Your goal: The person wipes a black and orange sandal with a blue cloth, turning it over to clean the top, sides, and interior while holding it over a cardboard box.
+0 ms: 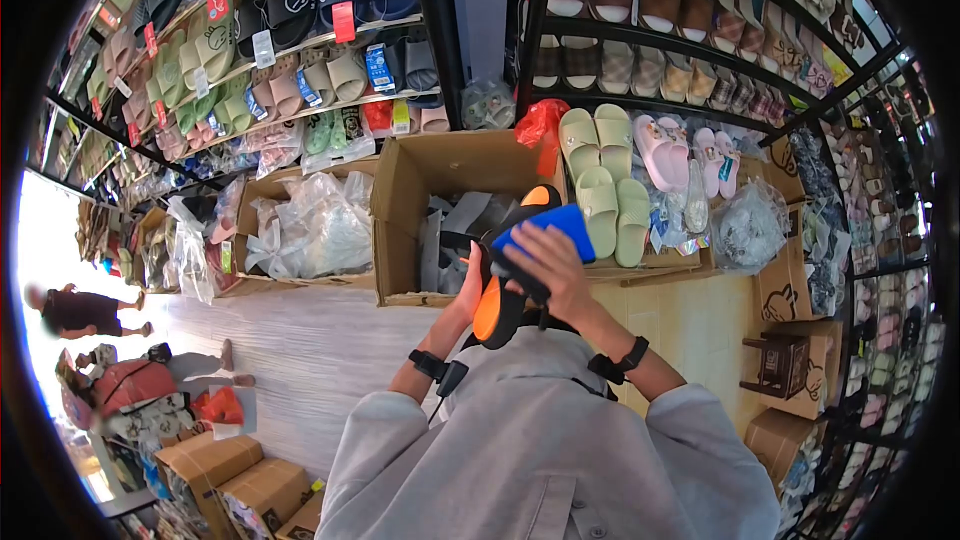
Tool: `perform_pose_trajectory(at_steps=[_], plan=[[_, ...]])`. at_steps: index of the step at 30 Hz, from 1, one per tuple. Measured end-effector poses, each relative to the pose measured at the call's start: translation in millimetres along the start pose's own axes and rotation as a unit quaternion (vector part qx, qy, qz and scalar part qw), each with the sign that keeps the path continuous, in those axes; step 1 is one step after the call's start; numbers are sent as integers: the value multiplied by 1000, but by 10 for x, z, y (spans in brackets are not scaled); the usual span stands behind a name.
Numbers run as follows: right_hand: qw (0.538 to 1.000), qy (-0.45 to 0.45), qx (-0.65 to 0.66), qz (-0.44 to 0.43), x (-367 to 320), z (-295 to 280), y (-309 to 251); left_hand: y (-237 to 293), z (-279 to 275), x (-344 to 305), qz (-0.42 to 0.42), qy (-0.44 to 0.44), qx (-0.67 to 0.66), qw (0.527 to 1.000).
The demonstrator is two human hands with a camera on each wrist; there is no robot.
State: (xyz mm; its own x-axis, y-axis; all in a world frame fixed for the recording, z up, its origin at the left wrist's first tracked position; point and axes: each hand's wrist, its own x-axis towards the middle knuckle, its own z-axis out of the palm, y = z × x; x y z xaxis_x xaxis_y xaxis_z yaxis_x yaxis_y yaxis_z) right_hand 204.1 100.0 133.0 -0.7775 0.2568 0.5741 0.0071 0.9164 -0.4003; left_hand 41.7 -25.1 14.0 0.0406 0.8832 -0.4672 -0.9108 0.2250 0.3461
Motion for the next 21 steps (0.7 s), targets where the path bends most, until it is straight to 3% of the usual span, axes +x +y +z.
perform_pose_trajectory(at_steps=[4, 5, 6, 13, 16, 19, 21], plan=[[991, -83, -2, -105, -132, 40, -107, 49, -50, -10, -43, 2, -53, 998], [990, -86, 2, -111, -115, 14, -54, 18, -164, 22, -7, -38, -5, 999], [989, -88, 6, -116, -94, -17, 1, 22, -178, 8, 3, -22, 14, 1000], [995, 52, 19, 77, 217, -126, 340, 96, -168, -149, 52, 31, 61, 996], [997, 50, -2, 56, 220, -84, 141, 89, -286, -122, 50, -2, 24, 998], [1000, 5, -11, -9, 108, 1, -56, 121, -464, -71, 26, -126, 31, 991], [998, -28, 3, -63, 28, 54, -134, 76, -298, -163, 49, -11, 26, 998]])
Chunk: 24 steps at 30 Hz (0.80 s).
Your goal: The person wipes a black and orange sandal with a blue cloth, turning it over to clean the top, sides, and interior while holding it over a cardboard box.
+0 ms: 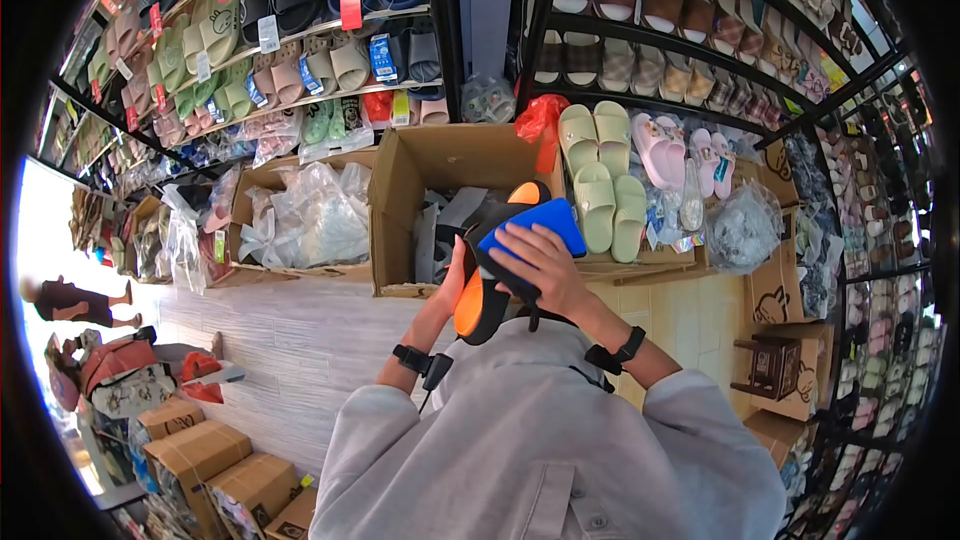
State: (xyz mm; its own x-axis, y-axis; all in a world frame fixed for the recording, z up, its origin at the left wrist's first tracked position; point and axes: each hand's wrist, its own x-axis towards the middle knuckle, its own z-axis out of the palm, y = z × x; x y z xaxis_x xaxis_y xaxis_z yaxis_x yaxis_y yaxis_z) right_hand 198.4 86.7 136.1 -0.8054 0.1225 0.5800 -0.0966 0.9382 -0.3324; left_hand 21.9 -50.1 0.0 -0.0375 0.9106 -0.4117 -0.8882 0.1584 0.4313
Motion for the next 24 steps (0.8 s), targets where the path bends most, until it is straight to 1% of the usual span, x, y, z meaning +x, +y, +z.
perform_pose_trajectory(at_steps=[1, 2, 3, 4, 5, 8, 9, 11, 13, 16, 19, 21, 22, 23, 24], plan=[[1000, -4, -1, -3, -2, -11, 13, 31, 182, -73, 9, 57, 1, 998], [1000, -8, -1, -7, -7, -49, 53, 53, 292, -123, 5, 71, 2, 997], [1000, -13, -2, -10, -1, -93, 103, 39, 216, -100, -2, 47, 4, 999], [1000, 3, -1, 14, 31, -162, 148, 18, 106, -74, -10, 24, 6, 1000], [999, 21, -4, 42, 15, -164, 239, -15, -6, -60, -18, 1, 8, 1000], [986, 79, 5, 148, 103, -190, 370, 81, 57, -129, -32, -8, 51, 998], [985, 79, 2, 152, 122, -201, 335, 100, 61, -138, -37, -14, 62, 997], [984, 80, -4, 160, 155, -192, 230, 84, 24, -105, -42, -13, 44, 998], [991, 68, -26, 113, 75, -116, 113, 59, -52, -64, -41, -24, 34, 998], [999, 12, -30, 27, -21, -79, 71, 30, -147, -50, -33, -71, 13, 997], [994, 51, 1, 96, 38, -167, 237, -1, -168, -83, -43, -19, 42, 998], [979, 93, 39, 176, 125, -187, 340, 24, -130, -114, -39, -5, 64, 997], [956, 104, 121, 246, 137, -151, 417, 34, -73, -140, -30, 7, 75, 997], [921, 115, 202, 314, 133, -106, 468, 44, -23, -160, -21, 19, 86, 996], [883, 127, 276, 357, 199, -105, 428, 44, -8, -157, -17, 19, 75, 997]])
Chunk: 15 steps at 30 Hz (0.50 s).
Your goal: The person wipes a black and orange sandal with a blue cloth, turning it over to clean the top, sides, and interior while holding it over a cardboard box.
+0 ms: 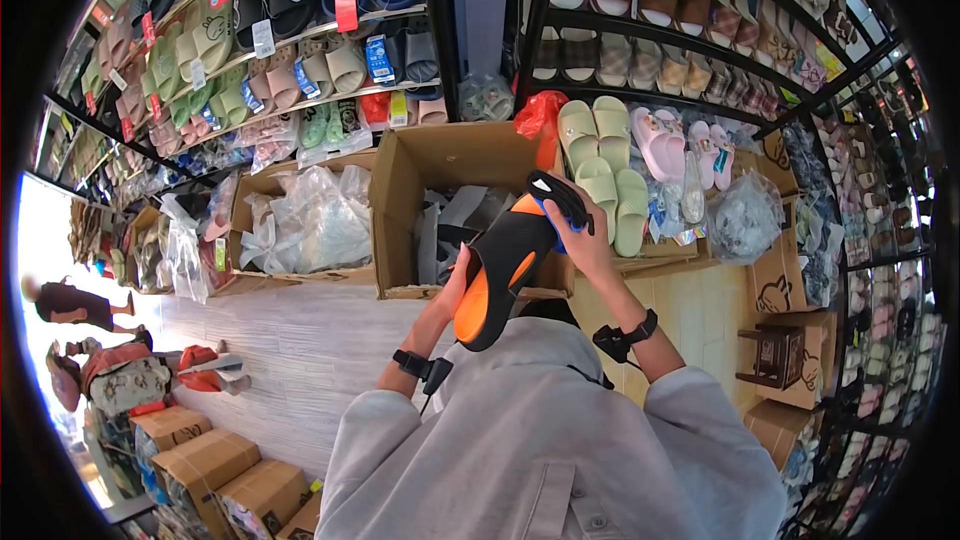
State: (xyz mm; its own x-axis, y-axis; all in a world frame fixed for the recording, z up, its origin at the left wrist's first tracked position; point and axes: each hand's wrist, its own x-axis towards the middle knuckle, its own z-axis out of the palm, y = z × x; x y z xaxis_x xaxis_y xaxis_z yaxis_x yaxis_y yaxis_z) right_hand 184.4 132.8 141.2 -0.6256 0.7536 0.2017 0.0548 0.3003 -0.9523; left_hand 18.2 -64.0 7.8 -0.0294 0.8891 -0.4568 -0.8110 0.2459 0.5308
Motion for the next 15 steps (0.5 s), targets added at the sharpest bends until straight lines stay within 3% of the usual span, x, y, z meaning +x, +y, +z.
perform_pose_trajectory(at_steps=[3, 7, 11, 13, 14, 15], plan=[[944, 12, -259, -206, -39, 113, -214, 40, 38, -18, 13, -2, -30, 999], [919, -59, -270, -280, -149, 214, -220, 76, 5, -50, 18, -34, -33, 999], [966, 5, -165, -197, -68, 210, -117, 42, -105, -80, 35, -34, 5, 999], [997, 53, -18, -53, -47, 288, -71, 63, -87, -91, 21, -17, -5, 1000], [995, 58, 53, 67, -69, 302, -71, 71, -76, -97, 14, -9, -10, 1000], [997, 70, 30, 27, -59, 332, -73, 88, -55, -92, 19, 0, -8, 1000]])
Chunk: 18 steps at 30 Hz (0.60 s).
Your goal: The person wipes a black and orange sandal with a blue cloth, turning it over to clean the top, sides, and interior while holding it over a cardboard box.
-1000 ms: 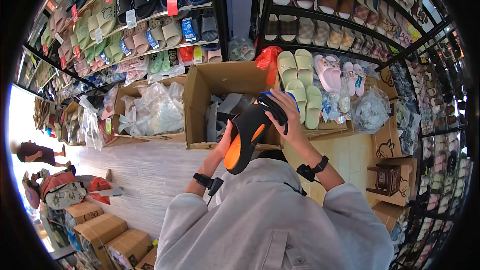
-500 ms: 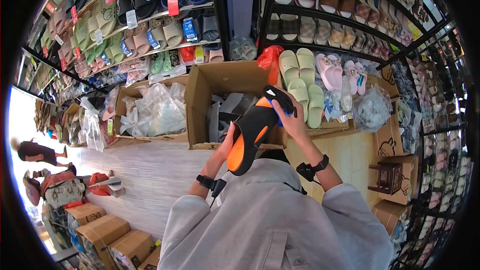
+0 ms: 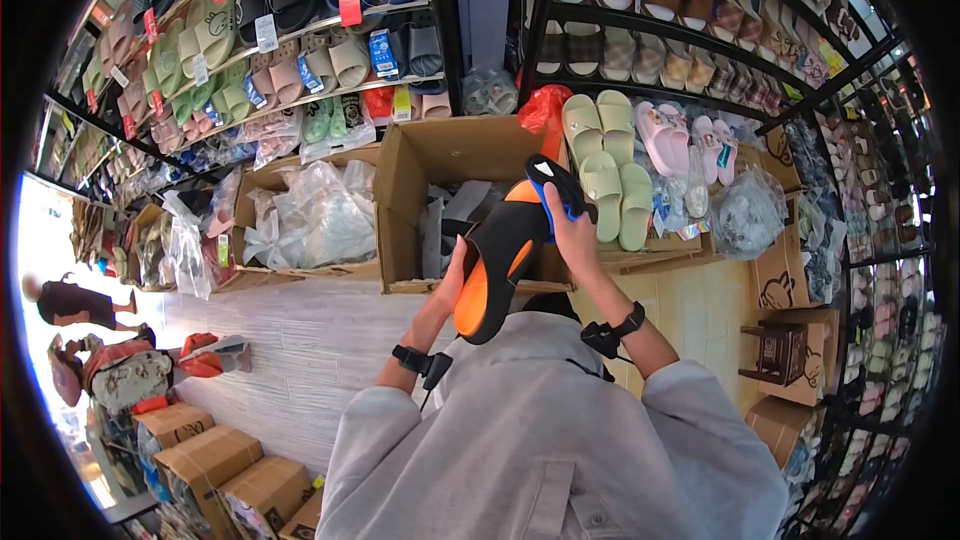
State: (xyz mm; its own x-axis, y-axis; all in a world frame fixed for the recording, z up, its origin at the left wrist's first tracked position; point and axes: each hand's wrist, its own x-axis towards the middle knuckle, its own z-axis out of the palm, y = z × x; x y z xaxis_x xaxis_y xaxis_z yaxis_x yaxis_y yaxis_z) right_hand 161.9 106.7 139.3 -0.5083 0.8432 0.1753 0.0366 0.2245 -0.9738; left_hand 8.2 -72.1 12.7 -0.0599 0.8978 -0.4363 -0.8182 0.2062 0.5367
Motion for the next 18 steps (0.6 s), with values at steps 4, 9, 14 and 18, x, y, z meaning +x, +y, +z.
perform_pose_trajectory(at_steps=[4, 9, 14, 18], plan=[[951, 0, -207, -231, -111, 33, -177, 25, 48, 25, 13, 6, -13, 1000], [883, -129, -267, -365, -198, -98, -67, 81, 118, 18, 18, -29, -69, 997], [974, -53, -97, -198, -44, -176, 43, 64, 10, -29, -8, -17, -6, 1000], [958, -24, -182, -220, -44, -129, -136, 20, -48, 26, -10, -10, -11, 1000]])
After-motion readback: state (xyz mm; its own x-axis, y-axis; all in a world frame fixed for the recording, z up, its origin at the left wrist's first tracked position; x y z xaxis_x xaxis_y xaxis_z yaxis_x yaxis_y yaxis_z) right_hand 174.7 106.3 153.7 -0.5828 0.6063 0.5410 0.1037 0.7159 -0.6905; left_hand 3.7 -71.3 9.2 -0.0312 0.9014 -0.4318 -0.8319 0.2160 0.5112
